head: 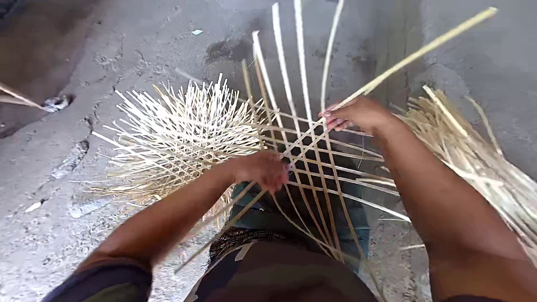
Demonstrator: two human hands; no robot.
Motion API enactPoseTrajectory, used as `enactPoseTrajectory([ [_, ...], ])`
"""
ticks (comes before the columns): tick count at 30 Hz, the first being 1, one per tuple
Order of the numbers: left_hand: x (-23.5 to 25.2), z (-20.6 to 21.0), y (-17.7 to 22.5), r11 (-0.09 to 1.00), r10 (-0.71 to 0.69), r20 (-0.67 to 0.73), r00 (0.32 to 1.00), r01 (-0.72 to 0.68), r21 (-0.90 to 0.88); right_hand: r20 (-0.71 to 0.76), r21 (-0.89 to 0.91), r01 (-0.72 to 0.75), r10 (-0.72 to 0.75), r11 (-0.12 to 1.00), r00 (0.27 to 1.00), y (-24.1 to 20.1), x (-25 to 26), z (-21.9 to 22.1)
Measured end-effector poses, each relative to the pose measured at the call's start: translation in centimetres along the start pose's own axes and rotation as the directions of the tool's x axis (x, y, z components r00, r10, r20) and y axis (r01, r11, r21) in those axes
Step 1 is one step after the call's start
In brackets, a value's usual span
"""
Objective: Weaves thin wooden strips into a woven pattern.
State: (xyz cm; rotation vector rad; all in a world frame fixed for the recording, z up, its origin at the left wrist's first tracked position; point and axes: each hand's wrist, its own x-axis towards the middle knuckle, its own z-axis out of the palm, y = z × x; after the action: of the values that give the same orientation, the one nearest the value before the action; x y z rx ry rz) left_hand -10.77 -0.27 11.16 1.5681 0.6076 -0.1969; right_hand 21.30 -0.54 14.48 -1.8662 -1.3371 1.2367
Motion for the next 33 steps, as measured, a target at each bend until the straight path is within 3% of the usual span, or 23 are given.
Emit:
enactPoseTrajectory([
  [1, -0.5, 0.2, -0.2, 0.992, -0.097, 0.118, 0.988, 0.086, 0.095, -0.065, 0.001, 0.029, -0.029, 1.000, 0.997, -0.5, -0.6, -1.4],
  [2, -0.5, 0.3, -0.3, 0.971, -0.184, 0.152, 0.971, 0.156, 0.183, -0.127, 0.006, 0.064, -0.062, 0.998, 0.990, -1.1, -1.2, -2.9],
  [3, -0.2, 0.2, -0.3, 0.954, -0.225, 0.095, 0.970, 0.199, 0.226, -0.187, 0.008, 0.101, -0.097, 0.995, 0.978, -1.8, -2.1, -4.3],
  [4, 0.4, -0.3, -0.2, 0.955, -0.177, -0.034, 0.984, 0.180, 0.235, -0.253, 0.015, 0.140, -0.132, 0.990, 0.958, -2.5, -3.1, -5.5],
  [6, 2.2, -2.2, 0.8, 0.979, 0.102, -0.302, 0.948, -0.042, 0.200, -0.400, 0.029, 0.233, -0.203, 0.972, 0.894, -4.1, -5.3, -7.7],
  [7, 3.5, -3.6, 1.8, 0.972, 0.232, -0.422, 0.876, -0.191, 0.139, -0.472, 0.026, 0.284, -0.238, 0.959, 0.849, -4.6, -6.4, -8.8],
  [9, 5.7, -6.5, 5.4, 0.910, 0.319, -0.602, 0.732, -0.414, -0.020, -0.602, 0.028, 0.370, -0.280, 0.929, 0.748, -5.6, -8.9, -10.5],
  [11, 6.9, -8.9, 10.3, 0.843, 0.359, -0.648, 0.672, -0.531, -0.084, -0.696, 0.056, 0.426, -0.271, 0.903, 0.665, -5.9, -11.2, -11.4],
  [16, 7.6, -9.8, 19.7, 0.759, 0.430, -0.584, 0.688, -0.626, -0.178, -0.779, 0.193, 0.379, -0.094, 0.905, 0.619, -6.2, -15.7, -12.5],
  [18, 7.6, -9.2, 21.0, 0.778, 0.382, -0.550, 0.743, -0.579, -0.243, -0.764, 0.263, 0.283, 0.019, 0.922, 0.645, -5.7, -16.7, -13.2],
  [20, 7.8, -8.3, 19.9, 0.818, 0.327, -0.470, 0.820, -0.495, -0.293, -0.718, 0.312, 0.172, 0.113, 0.934, 0.687, -4.0, -17.1, -13.5],
  [22, 8.2, -6.9, 15.8, 0.859, 0.263, -0.386, 0.884, -0.396, -0.323, -0.651, 0.344, 0.064, 0.189, 0.937, 0.735, -0.8, -17.1, -11.6],
  [25, 7.0, -2.3, 5.1, 0.898, 0.041, -0.325, 0.945, -0.178, -0.402, -0.488, 0.441, -0.090, 0.322, 0.893, 0.811, 6.0, -17.4, -3.3],
  [28, 4.1, 1.5, -4.4, 0.861, -0.164, -0.274, 0.948, 0.002, -0.508, -0.402, 0.504, -0.113, 0.348, 0.856, 0.847, 11.8, -18.2, 5.6],
  [31, 1.3, 1.2, -6.4, 0.886, -0.238, -0.305, 0.922, 0.078, -0.456, -0.454, 0.523, -0.036, 0.314, 0.852, 0.833, 14.0, -17.9, 9.2],
  [33, -1.1, -0.8, -3.6, 0.945, -0.299, -0.245, 0.922, 0.252, -0.207, -0.491, 0.495, -0.012, 0.291, 0.869, 0.821, 14.0, -17.8, 9.5],
])
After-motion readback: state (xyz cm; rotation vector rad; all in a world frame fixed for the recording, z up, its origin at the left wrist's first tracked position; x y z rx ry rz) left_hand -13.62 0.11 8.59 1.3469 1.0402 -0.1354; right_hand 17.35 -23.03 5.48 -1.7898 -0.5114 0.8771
